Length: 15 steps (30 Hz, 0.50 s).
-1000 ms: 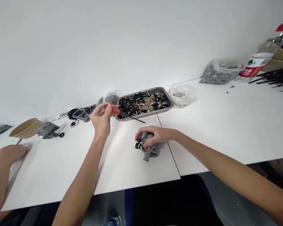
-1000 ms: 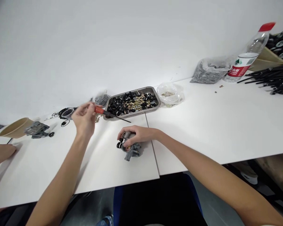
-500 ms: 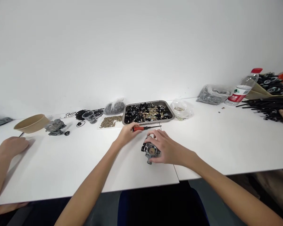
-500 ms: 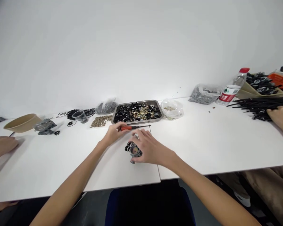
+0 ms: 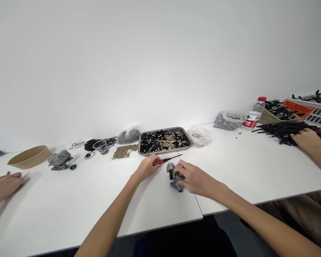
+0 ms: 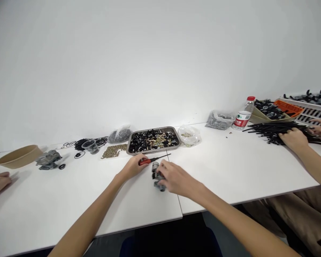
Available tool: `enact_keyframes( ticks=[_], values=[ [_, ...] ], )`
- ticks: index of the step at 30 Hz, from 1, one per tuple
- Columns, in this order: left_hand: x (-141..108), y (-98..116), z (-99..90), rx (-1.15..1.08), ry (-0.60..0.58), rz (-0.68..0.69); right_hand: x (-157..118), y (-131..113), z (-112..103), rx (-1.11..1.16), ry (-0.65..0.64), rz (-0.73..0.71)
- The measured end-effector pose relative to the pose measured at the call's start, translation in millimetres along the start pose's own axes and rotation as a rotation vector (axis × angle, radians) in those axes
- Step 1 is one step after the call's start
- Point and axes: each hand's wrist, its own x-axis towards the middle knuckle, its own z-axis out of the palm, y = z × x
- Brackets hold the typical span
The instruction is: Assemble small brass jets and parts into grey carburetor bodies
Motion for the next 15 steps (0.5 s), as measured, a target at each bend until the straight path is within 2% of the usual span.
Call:
enact_keyframes(
  ticks=[3,5,9,12,15],
  values=[
    [-1.1,2.0,-0.8,0.012,-0.014,-0.013,-19.2,31.0,-26.7,0.11,0.031,0.125],
    [-2.3,4.3,-1.4,0.017,-0.019,-0.02,-36.2,63.6,-42.7,0.08,0.083,0.203],
    [-4.5,6.9,-0.9,0.012,-0.026,-0.019,-76.8,158.9,-64.8,-0.116,0.249,0.327],
    [-5.6,6.4,0.9,0.013,-0.028,-0.01,-107.5,239.8,-74.5,-0.222,0.474,0.387],
    [-6.1,5.6,2.4,0.025,-0.034,-0.003,-133.9,300.7,-82.2,-0.252,0.634,0.357]
  ],
)
